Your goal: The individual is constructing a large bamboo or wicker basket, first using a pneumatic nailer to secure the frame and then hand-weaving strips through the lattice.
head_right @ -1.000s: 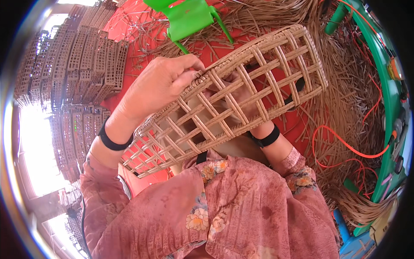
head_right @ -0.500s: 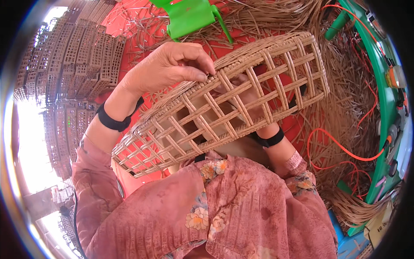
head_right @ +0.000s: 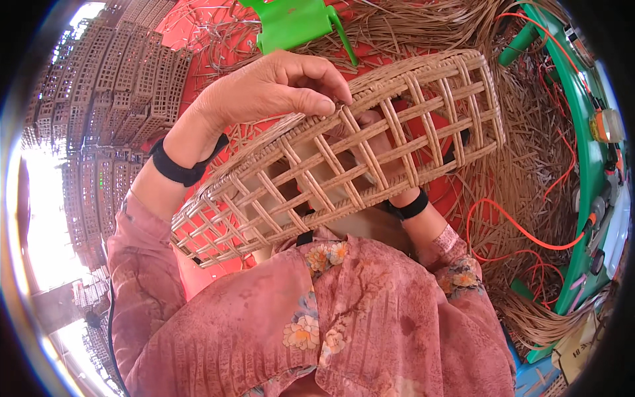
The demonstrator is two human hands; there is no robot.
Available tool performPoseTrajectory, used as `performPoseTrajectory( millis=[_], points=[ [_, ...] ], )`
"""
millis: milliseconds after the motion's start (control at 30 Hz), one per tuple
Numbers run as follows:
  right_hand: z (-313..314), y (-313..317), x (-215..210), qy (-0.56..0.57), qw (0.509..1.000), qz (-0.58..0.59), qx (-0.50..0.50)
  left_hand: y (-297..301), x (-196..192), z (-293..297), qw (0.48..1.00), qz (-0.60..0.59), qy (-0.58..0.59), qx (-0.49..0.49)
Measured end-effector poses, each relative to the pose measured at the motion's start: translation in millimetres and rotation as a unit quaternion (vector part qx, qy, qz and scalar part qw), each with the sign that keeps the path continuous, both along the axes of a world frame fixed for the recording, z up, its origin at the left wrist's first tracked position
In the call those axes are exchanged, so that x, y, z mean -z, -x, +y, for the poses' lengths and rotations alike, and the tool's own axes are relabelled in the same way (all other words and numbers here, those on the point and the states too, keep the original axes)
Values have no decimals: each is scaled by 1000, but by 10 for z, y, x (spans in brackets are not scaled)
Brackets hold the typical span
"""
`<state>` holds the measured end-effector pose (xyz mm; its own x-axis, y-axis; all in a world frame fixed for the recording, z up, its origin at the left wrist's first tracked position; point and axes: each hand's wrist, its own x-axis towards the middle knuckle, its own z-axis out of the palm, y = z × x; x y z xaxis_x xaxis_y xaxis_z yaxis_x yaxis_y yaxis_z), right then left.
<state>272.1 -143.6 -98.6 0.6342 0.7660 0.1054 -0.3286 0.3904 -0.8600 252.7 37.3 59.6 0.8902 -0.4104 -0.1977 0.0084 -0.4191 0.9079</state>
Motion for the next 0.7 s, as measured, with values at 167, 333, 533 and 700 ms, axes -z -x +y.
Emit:
performPoseTrajectory(
  millis=[167, 333, 533, 700],
  points=[
    [-41, 21, 43, -134, 988, 70, 12, -3, 38, 34, 999, 5, 24, 33],
    [-90, 10, 122, -28, 996, 82, 24, 109, -2, 4, 987, 97, 126, -18],
    [-160, -54, 209, 80, 960, -236, 124, 148, -146, -39, 995, 76, 24, -52],
    [-271, -94, 276, 88, 990, 35, 103, 150, -168, -115, 990, -44, -116, -61]
  ],
)
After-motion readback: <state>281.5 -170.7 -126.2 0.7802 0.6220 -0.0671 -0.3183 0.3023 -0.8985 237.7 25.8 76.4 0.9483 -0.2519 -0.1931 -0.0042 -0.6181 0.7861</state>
